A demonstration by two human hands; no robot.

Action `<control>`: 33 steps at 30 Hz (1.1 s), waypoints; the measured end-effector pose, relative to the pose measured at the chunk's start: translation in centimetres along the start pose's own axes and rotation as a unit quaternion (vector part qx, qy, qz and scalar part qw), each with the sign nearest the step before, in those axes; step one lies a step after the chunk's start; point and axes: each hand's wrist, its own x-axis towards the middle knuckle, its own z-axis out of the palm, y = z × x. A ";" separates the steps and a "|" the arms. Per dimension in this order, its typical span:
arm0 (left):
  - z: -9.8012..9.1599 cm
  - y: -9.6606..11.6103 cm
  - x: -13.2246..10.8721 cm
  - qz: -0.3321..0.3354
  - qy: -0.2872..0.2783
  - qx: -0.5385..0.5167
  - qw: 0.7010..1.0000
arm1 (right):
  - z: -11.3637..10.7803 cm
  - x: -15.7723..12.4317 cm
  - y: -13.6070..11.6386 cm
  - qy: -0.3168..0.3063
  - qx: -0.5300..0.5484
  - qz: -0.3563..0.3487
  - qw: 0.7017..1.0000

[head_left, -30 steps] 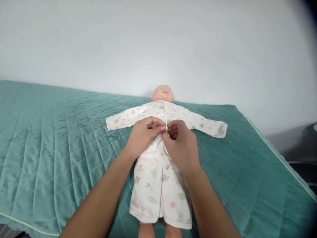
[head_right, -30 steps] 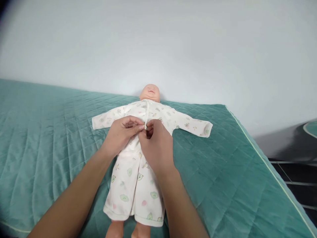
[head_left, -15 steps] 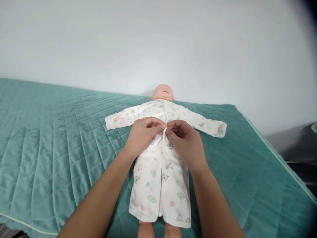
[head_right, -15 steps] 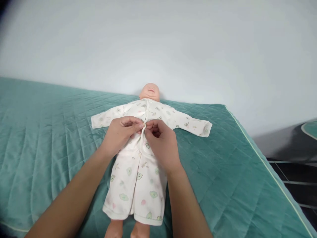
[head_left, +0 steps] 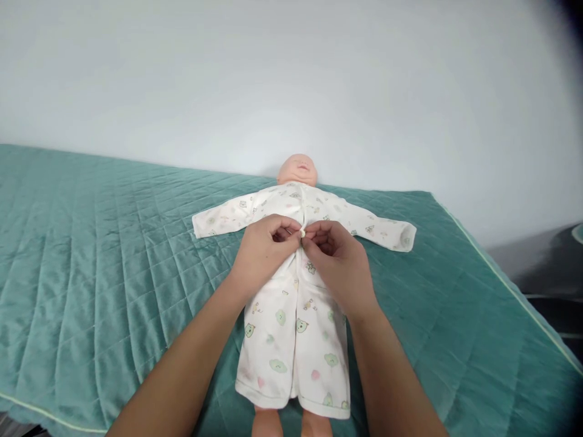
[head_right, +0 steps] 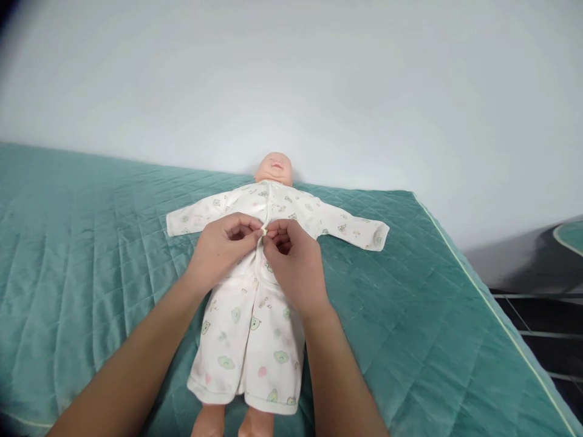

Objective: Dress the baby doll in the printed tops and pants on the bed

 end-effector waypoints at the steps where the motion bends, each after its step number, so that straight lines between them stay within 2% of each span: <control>1: 0.0 0.0 0.0 0.000 -0.001 0.001 1.000 | 0.0 0.0 0.0 0.000 0.000 0.000 1.000; 13: 0.1 -0.6 0.0 0.009 -0.003 -0.044 0.999 | 0.2 -0.2 0.3 0.002 0.030 -0.016 0.999; 19: -0.5 -0.7 0.2 0.008 -0.046 -0.056 0.997 | 0.4 0.0 0.5 0.056 0.000 -0.017 0.998; 24: -1.0 -0.7 0.3 -0.021 -0.093 -0.068 0.993 | 0.4 0.0 0.6 0.052 -0.005 -0.017 0.998; 30: -1.1 -0.1 0.0 -0.023 -0.094 -0.019 0.995 | 0.4 -0.1 0.6 0.050 0.008 -0.011 0.999; 33: -1.2 0.3 -0.2 -0.008 -0.113 0.016 0.993 | 0.3 -0.1 0.7 0.048 0.009 -0.015 0.999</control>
